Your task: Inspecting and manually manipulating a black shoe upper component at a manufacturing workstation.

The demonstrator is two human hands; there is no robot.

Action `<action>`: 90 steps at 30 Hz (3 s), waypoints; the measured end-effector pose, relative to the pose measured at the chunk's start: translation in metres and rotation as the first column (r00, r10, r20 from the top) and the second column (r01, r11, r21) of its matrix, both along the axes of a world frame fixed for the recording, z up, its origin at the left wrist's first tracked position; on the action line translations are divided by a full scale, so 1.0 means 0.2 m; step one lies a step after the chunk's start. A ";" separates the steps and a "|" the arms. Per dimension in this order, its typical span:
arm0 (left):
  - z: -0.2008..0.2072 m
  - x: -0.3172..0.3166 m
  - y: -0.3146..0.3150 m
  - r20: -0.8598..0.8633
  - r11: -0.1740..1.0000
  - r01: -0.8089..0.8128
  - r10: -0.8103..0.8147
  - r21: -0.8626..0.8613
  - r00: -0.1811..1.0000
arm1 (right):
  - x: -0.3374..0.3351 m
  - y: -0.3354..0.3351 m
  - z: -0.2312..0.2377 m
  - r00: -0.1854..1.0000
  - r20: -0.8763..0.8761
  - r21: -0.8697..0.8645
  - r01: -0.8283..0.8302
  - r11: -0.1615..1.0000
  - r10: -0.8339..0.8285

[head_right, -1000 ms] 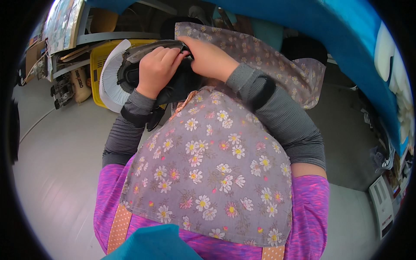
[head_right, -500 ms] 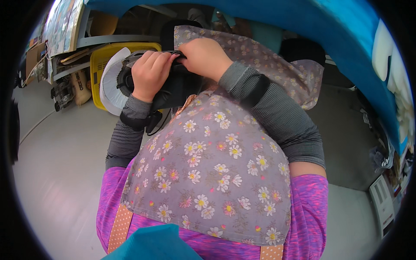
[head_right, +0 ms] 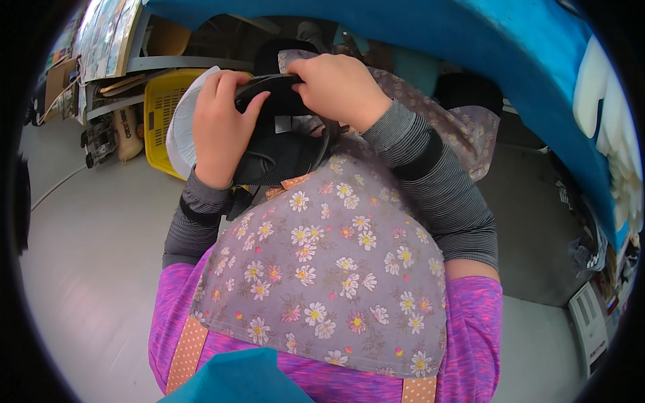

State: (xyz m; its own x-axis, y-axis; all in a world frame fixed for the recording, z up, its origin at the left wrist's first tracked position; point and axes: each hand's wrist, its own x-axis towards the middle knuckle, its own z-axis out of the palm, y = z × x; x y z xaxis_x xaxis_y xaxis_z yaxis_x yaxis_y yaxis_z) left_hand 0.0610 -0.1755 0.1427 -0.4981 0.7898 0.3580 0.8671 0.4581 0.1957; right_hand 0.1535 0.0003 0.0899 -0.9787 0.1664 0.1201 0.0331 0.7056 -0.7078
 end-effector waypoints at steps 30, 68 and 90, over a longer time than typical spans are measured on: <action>-0.10 -0.01 0.05 0.145 0.972 0.003 -0.038 0.234 0.989 | 0.03 0.02 0.04 0.997 0.074 0.069 -0.032 0.997 0.027; 0.18 -0.15 0.02 0.232 0.988 -0.137 0.152 -0.077 0.961 | -0.03 -0.08 -0.08 0.961 -0.265 -0.182 0.025 0.983 -0.074; 0.15 -0.25 0.07 0.283 0.979 -0.098 0.147 -0.180 0.948 | -0.02 -0.07 -0.13 0.971 -0.223 -0.261 0.027 0.965 -0.088</action>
State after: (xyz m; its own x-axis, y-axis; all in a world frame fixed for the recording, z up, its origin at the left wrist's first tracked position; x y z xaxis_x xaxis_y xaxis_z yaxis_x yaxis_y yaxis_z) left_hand 0.0118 -0.1613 0.1735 -0.6584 0.7507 0.0542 0.7173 0.6040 0.3473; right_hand 0.1503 -0.0133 0.0638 -0.9170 0.2760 0.2878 -0.1173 0.5030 -0.8563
